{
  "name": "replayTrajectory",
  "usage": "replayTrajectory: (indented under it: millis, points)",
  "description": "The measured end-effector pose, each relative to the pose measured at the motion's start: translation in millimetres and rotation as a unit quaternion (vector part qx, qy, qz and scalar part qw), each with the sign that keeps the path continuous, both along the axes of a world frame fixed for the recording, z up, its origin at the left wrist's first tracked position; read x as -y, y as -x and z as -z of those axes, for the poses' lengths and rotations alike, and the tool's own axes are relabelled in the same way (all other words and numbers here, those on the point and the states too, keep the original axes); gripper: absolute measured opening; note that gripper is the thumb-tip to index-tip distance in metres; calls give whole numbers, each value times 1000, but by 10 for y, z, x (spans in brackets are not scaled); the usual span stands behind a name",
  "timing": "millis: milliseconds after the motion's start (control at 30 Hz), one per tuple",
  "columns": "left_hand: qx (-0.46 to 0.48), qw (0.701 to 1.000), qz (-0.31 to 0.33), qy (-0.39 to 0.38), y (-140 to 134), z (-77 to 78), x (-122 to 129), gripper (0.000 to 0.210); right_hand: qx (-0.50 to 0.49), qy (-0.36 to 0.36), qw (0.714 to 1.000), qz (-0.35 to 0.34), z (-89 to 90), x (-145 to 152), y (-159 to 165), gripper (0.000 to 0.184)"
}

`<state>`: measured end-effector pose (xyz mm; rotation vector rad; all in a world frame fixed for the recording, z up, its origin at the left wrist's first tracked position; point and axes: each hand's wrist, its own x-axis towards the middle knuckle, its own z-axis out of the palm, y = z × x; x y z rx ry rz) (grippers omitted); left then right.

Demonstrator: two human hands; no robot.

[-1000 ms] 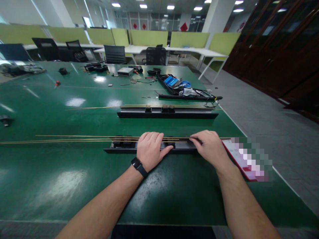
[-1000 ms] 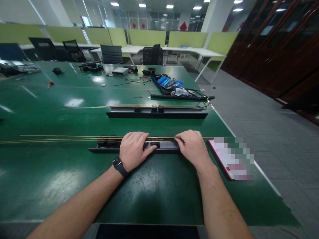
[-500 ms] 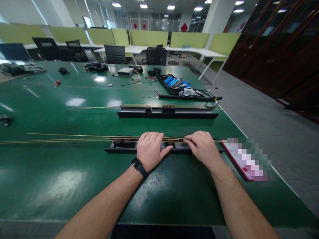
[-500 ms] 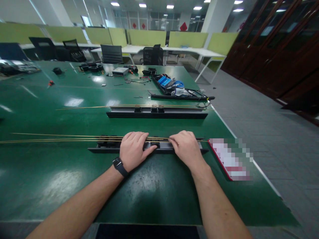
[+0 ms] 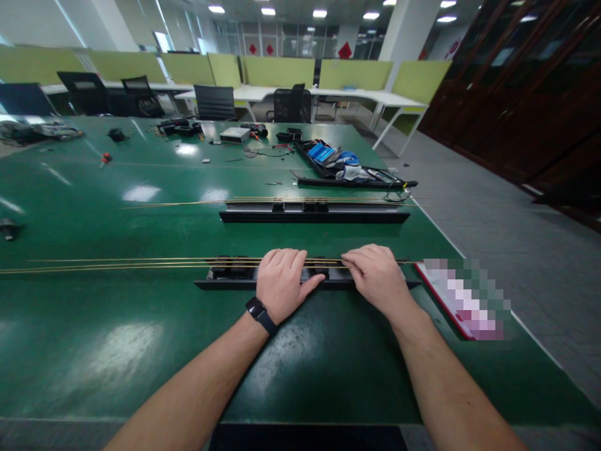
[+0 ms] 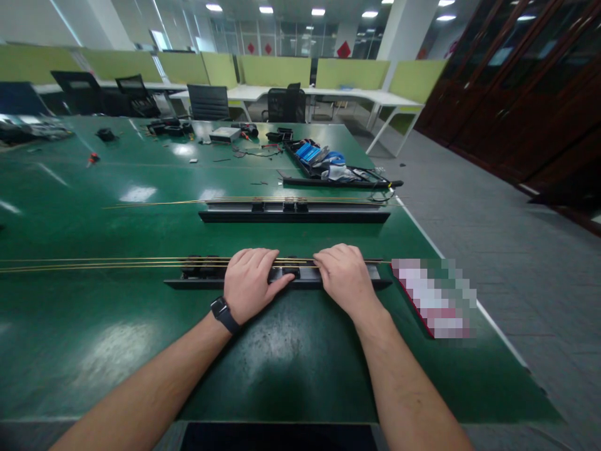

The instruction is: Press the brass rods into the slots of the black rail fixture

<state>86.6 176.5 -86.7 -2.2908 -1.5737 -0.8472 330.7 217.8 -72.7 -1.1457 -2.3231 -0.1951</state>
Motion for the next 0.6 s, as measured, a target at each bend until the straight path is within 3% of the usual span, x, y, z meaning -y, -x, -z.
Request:
replayTrajectory:
  millis: [167,367,600]
  points:
    - [-2,1000,0,-1,3,-3,4,51,-7,2,997,71,-28,-14,-127,8]
    - [-2,1000,-2,1,1,4,1,52,-7,4,1000,-3,9,1,-8,19]
    - [0,1000,-3,2,6,8,1,53,-4,3,997,71,11,-38,-131,10]
